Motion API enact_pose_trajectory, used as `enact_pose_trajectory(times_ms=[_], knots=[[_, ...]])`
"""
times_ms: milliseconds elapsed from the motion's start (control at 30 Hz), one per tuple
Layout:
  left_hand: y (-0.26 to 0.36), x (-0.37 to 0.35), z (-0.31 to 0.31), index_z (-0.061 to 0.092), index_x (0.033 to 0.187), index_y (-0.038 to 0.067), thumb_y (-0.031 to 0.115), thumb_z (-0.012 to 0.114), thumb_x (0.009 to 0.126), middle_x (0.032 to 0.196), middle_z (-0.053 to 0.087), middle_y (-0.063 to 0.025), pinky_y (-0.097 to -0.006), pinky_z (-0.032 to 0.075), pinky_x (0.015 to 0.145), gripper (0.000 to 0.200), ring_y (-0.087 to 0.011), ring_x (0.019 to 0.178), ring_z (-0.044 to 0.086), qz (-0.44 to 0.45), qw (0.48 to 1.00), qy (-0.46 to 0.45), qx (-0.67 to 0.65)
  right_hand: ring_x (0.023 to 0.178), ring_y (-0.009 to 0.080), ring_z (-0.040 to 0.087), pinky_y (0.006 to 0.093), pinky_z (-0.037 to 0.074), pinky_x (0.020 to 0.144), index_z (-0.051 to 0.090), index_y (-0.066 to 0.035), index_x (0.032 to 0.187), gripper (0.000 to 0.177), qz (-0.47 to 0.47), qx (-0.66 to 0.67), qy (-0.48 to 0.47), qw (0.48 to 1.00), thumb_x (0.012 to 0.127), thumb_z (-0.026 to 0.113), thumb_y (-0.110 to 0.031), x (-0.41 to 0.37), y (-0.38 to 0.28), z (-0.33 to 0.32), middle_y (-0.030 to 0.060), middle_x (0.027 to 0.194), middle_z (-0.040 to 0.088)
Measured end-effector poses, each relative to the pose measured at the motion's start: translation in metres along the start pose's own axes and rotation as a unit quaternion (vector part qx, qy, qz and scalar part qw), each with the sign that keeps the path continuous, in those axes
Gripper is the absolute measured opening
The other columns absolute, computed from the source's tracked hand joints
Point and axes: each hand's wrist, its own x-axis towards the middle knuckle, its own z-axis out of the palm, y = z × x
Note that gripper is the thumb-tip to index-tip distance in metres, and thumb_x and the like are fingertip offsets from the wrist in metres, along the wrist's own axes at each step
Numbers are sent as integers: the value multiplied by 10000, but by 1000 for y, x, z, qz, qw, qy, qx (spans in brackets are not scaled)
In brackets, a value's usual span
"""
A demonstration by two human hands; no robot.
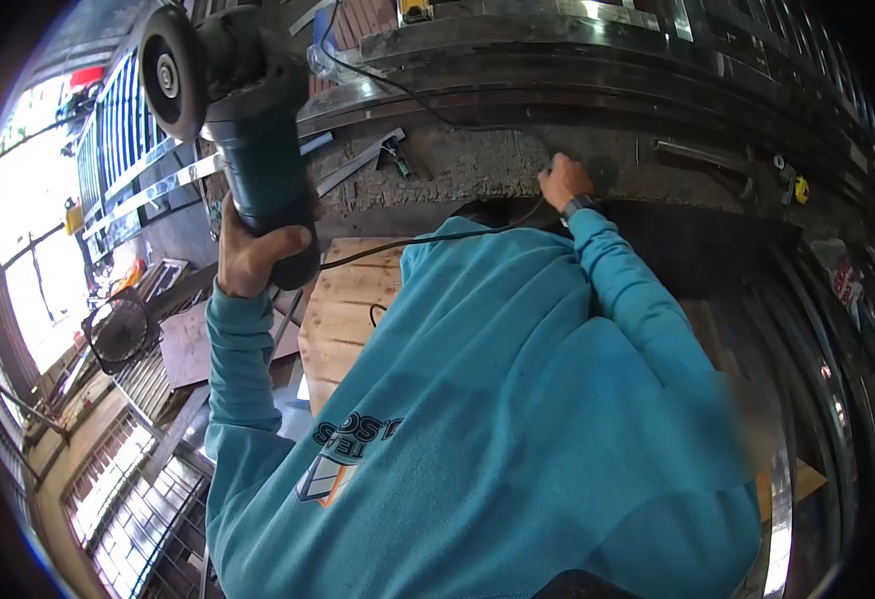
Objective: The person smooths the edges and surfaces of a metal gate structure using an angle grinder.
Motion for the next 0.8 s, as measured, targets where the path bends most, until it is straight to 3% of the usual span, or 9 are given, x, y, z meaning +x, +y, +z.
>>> enact_pose_trajectory(times_ms=[100,267,400,533,600,667,700,767,800], knots=[[2,-7,-6,626,1079,-33,123,745,601,899,671,-93,-331,537,796,517,-197,822,665,1,999,29,18,995,429,668,540,540,859,674,-72,1051,290,-77,26,-60,995,838,652,-269,-3,-58,29,229,1046,699],[-7,0,-33,609,1127,-40,70,725,613,928,683,-103,-337,544,782,538,-196,814,668,-25,993,31,113,1167,403,607,455,491,1009,556,-84,1381,611,-242,135,-186,943,839,691,-331,-30,-88,46,267,1244,634],[-18,26,-25,595,1126,-23,62,729,613,912,675,-89,-322,543,762,537,-167,785,648,-23,985,-28,168,1188,397,598,442,483,1023,518,-81,1418,678,-284,166,-70,942,842,702,-387,-56,-40,35,257,1285,618],[-50,74,0,568,1183,-26,89,750,587,915,660,-79,-319,535,777,634,-185,784,632,-57,950,-141,273,1313,391,506,407,411,1093,497,-74,1440,719,-85,273,-145,947,858,701,-442,-119,33,-32,235,1419,532],[-86,96,20,548,1255,-22,106,756,584,932,657,-93,-335,533,808,713,-211,818,628,21,956,-172,237,1402,382,406,411,340,1153,502,-98,1444,622,-110,284,-84,949,926,653,-407,-158,94,-3,226,1501,444],[-116,123,40,522,1322,-18,155,775,587,990,674,-154,-365,534,855,796,-260,902,657,38,935,-232,265,1447,386,333,439,286,1189,451,-88,1482,583,-255,116,-52,958,985,594,-358,-202,191,77,220,1553,369],[-127,134,52,522,1322,-18,155,775,587,990,674,-154,-365,534,855,796,-260,902,657,41,933,-239,265,1447,386,333,439,286,1189,451,-88,1482,583,-249,117,-49,960,985,594,-358,-218,182,76,220,1553,369],[-147,153,79,508,1352,-23,212,797,589,1059,680,-223,-407,530,900,849,-317,993,675,50,895,-276,348,1486,394,245,445,235,1210,377,-66,1523,620,86,427,-75,897,1013,549,-374,-238,158,69,198,1603,288],[-158,161,92,508,1352,-23,212,797,589,1059,680,-223,-407,530,900,849,-317,993,675,54,891,-288,347,1486,394,245,445,235,1210,377,-66,1523,620,96,431,-67,895,1013,549,-374,-244,162,72,198,1603,288]])
